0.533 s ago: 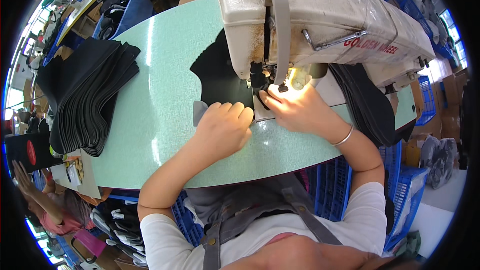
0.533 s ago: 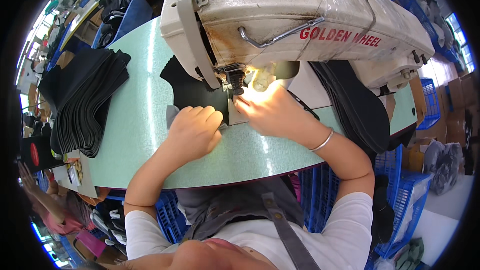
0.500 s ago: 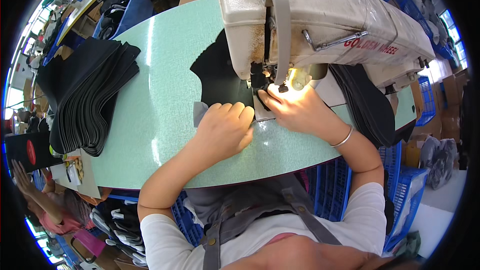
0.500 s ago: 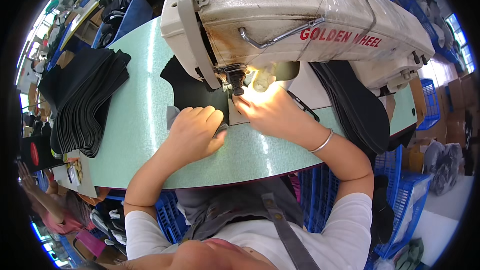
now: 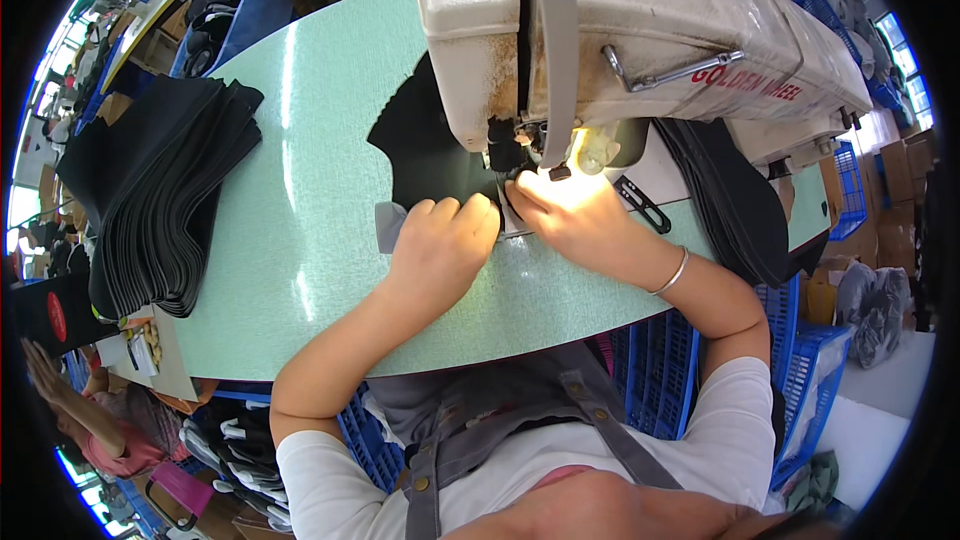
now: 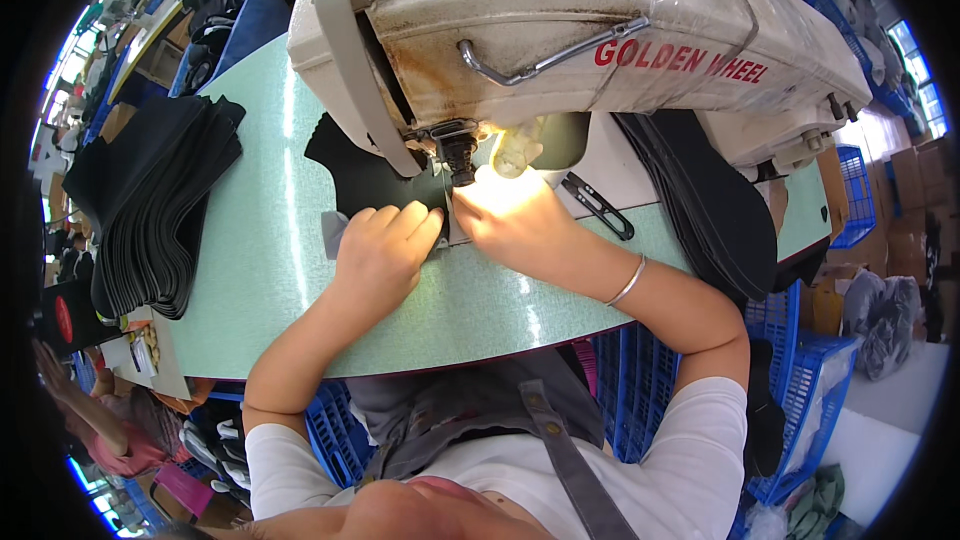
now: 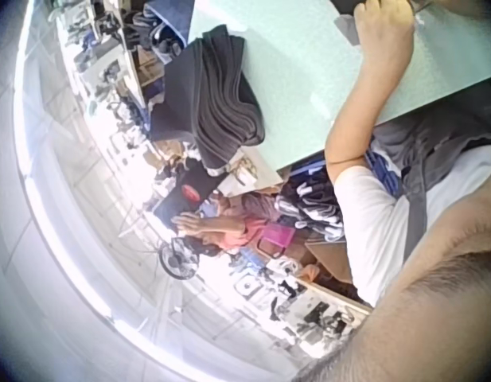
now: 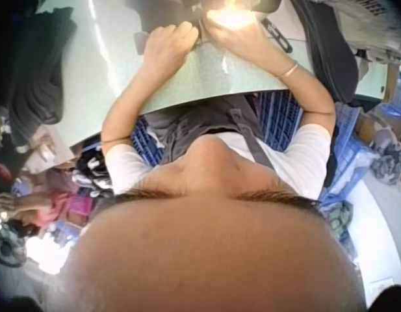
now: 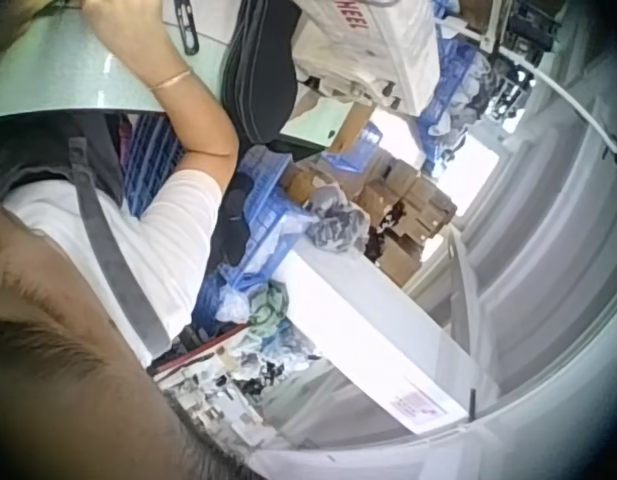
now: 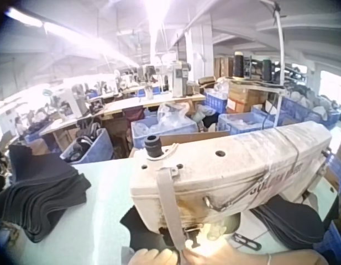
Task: The person places shoe pieces from crates onto a workbench. They then align the fabric pieces and sew them together using a sewing machine, turning the stitched piece by hand.
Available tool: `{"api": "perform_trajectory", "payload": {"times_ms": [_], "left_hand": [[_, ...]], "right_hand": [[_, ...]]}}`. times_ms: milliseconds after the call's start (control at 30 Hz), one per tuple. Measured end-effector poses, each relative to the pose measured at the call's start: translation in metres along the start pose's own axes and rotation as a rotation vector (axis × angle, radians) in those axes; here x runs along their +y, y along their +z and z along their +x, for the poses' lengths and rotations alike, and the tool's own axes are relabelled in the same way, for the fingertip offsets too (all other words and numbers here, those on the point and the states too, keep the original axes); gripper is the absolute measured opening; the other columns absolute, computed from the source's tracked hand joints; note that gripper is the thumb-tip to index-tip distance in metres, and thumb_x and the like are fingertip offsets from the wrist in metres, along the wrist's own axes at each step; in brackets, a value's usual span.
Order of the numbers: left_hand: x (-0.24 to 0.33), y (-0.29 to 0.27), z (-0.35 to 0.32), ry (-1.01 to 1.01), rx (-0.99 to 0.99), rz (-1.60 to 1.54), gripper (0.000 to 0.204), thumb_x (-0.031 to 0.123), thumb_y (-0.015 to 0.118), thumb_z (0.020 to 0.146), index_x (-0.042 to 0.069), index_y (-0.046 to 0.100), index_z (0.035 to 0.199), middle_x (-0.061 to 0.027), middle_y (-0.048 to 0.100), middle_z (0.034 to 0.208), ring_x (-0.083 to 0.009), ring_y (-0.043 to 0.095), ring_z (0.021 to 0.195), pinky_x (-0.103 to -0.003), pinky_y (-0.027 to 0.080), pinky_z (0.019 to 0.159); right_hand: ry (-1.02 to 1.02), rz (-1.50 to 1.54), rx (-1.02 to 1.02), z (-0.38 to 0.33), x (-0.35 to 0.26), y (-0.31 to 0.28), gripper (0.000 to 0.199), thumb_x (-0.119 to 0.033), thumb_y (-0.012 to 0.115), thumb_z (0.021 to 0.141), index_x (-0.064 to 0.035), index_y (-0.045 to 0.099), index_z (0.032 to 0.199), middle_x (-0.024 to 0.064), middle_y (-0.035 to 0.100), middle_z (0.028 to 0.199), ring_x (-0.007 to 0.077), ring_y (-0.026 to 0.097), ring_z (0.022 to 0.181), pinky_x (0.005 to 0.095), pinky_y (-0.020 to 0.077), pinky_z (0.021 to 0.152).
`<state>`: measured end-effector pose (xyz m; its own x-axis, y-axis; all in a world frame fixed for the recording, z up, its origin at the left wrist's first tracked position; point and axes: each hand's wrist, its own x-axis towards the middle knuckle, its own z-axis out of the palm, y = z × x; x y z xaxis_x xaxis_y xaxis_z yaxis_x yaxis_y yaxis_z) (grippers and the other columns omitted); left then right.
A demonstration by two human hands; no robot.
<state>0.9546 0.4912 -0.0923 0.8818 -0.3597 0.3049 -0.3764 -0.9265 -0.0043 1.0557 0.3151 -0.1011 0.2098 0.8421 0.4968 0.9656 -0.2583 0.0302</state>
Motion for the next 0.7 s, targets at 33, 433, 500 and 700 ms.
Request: {"api": "perform_trajectory", "payload": {"times_ms": [33, 433, 500, 700], "left_hand": [[-0.001, 0.002, 0.001, -0.002, 0.02, -0.006, 0.027, 0.003, 0.061, 0.065, 0.005, 0.062, 0.092, -0.0025, 0.048, 0.073, -0.018, 0.049, 0.062, -0.032, 0.036, 0.055], [-0.003, 0.004, 0.002, -0.011, 0.103, -0.131, 0.025, 0.005, 0.069, 0.057, 0.009, 0.057, 0.078, -0.003, 0.046, 0.072, -0.02, 0.05, 0.066, -0.033, 0.036, 0.056], [-0.003, 0.005, 0.002, -0.004, 0.092, -0.14, 0.024, 0.005, 0.068, 0.057, 0.01, 0.055, 0.076, -0.0032, 0.045, 0.071, -0.0203, 0.05, 0.065, -0.033, 0.036, 0.056], [-0.003, 0.01, 0.008, 0.016, 0.126, -0.104, 0.022, 0.004, 0.064, 0.055, 0.01, 0.051, 0.072, -0.0035, 0.044, 0.07, -0.0205, 0.048, 0.063, -0.033, 0.035, 0.055]], "right_hand": [[0.009, 0.004, 0.012, 0.001, 0.001, 0.002, 0.008, -0.012, 0.062, 0.065, -0.0069, 0.058, 0.07, 0.0021, 0.05, 0.074, 0.0169, 0.056, 0.072, 0.0313, 0.0455, 0.054], [-0.061, -0.069, -0.011, -0.004, -0.007, 0.001, 0.009, -0.013, 0.063, 0.067, -0.0061, 0.059, 0.071, 0.0017, 0.045, 0.073, 0.0152, 0.052, 0.069, 0.0302, 0.0436, 0.052], [-0.057, -0.082, -0.001, -0.005, -0.009, 0.003, 0.009, -0.013, 0.063, 0.067, -0.0062, 0.058, 0.071, 0.0018, 0.045, 0.073, 0.0153, 0.052, 0.069, 0.0298, 0.0433, 0.052], [0.063, -0.063, 0.043, 0.003, -0.007, 0.016, 0.007, -0.012, 0.063, 0.068, -0.0067, 0.059, 0.071, 0.0026, 0.045, 0.072, 0.0159, 0.052, 0.068, 0.0299, 0.0429, 0.054]]}}
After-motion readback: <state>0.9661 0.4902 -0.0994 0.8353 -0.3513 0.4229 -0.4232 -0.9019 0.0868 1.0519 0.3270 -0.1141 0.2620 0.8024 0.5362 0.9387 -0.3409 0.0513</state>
